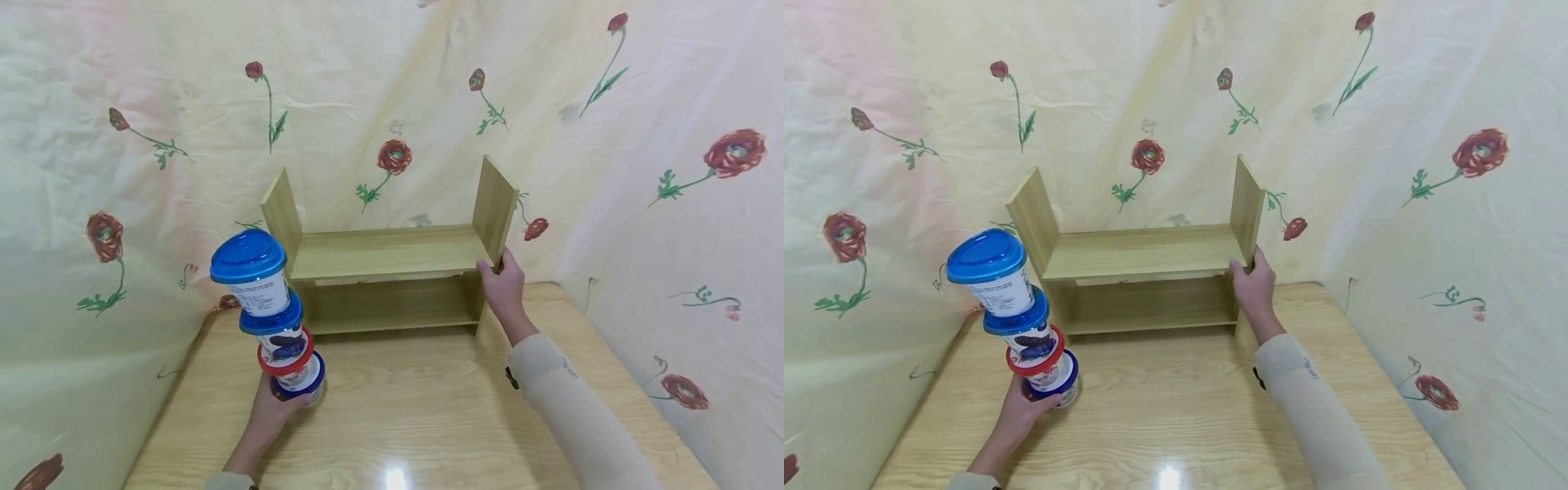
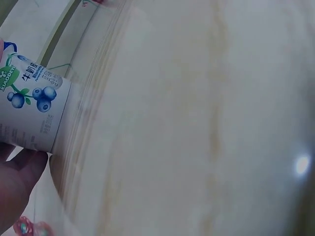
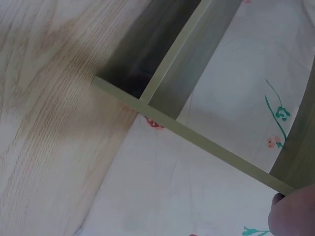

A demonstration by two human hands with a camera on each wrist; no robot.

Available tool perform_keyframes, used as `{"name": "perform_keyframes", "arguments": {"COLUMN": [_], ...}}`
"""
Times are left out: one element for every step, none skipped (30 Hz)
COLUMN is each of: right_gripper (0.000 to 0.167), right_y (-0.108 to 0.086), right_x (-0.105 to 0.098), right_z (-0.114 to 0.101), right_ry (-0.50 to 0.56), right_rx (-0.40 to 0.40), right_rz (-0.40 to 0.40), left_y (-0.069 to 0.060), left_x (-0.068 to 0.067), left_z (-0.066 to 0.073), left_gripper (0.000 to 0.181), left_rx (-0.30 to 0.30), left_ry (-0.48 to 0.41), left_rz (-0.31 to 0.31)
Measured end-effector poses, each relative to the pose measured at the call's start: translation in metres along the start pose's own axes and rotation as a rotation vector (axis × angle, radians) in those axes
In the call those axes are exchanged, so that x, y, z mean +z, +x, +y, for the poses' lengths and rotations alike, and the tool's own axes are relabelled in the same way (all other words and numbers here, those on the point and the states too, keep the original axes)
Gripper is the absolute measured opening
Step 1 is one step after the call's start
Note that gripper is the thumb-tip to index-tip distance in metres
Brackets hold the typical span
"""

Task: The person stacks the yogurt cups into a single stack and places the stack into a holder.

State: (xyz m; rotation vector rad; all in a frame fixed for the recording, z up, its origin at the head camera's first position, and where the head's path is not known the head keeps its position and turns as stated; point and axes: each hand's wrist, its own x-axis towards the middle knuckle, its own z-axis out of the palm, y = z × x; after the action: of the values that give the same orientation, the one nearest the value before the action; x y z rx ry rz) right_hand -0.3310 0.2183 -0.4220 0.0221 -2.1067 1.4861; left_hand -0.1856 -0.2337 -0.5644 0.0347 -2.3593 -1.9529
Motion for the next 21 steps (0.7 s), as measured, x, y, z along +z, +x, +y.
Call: {"name": "perform_keyframes", "arguments": {"right_gripper": [0.042,0.04,0.04,0.039,0.039,0.039,0.04,0.04,0.04,0.04,0.041,0.042,0.043,0.043,0.044,0.045,0.045,0.046,0.046,0.046,0.045], "right_y": [0.0,0.001,0.001,0.001,0.001,0.001,0.0,0.0,-0.001,-0.001,-0.002,-0.002,-0.003,-0.004,-0.004,-0.004,-0.004,-0.004,-0.004,-0.003,-0.003], "right_x": [0.0,0.0,0.001,0.001,0.001,0.002,0.002,0.002,0.002,0.003,0.003,0.003,0.003,0.003,0.002,0.002,0.002,0.001,0.001,0.001,0.001], "right_z": [0.0,0.0,-0.001,-0.002,-0.002,-0.001,-0.001,-0.001,-0.001,0.0,0.0,0.0,-0.001,-0.001,-0.002,-0.002,-0.002,-0.002,-0.003,-0.002,-0.002], "right_ry": [0.01,0.023,0.033,0.044,0.055,0.063,0.066,0.074,0.081,0.095,0.11,0.125,0.141,0.16,0.176,0.189,0.2,0.208,0.218,0.224,0.227], "right_rx": [0.011,0.022,0.031,0.04,0.049,0.057,0.064,0.07,0.075,0.083,0.089,0.097,0.102,0.109,0.115,0.12,0.123,0.124,0.122,0.122,0.121], "right_rz": [0.005,0.01,0.01,0.011,0.011,0.009,0.007,0.007,0.008,0.011,0.009,0.005,0.003,0.0,-0.002,-0.004,-0.006,-0.007,-0.006,-0.003,0.002], "left_y": [0.001,0.002,0.003,0.003,0.004,0.004,0.005,0.005,0.005,0.006,0.006,0.006,0.007,0.007,0.007,0.007,0.007,0.007,0.007,0.007,0.008], "left_x": [0.001,0.001,0.002,0.003,0.004,0.004,0.005,0.006,0.007,0.008,0.009,0.01,0.012,0.013,0.015,0.016,0.018,0.02,0.021,0.023,0.024], "left_z": [0.001,0.001,0.001,0.002,0.002,0.003,0.003,0.003,0.002,0.002,0.002,0.001,0.0,0.0,0.0,0.001,0.002,0.002,0.003,0.004,0.004], "left_gripper": [0.102,0.102,0.102,0.101,0.102,0.102,0.102,0.103,0.104,0.104,0.105,0.104,0.104,0.104,0.104,0.103,0.103,0.103,0.103,0.104,0.104], "left_rx": [-0.001,-0.001,-0.004,-0.008,-0.014,-0.016,-0.022,-0.03,-0.038,-0.043,-0.048,-0.052,-0.052,-0.051,-0.05,-0.048,-0.048,-0.049,-0.048,-0.05,-0.048], "left_ry": [-0.001,0.0,0.001,0.003,0.004,0.002,0.001,0.006,0.006,0.005,0.005,0.004,0.0,0.002,-0.001,-0.004,-0.005,-0.005,-0.005,-0.001,-0.003], "left_rz": [-0.001,-0.006,-0.009,-0.012,-0.015,-0.018,-0.024,-0.027,-0.027,-0.028,-0.028,-0.027,-0.025,-0.024,-0.024,-0.024,-0.024,-0.023,-0.024,-0.025,-0.025]}}
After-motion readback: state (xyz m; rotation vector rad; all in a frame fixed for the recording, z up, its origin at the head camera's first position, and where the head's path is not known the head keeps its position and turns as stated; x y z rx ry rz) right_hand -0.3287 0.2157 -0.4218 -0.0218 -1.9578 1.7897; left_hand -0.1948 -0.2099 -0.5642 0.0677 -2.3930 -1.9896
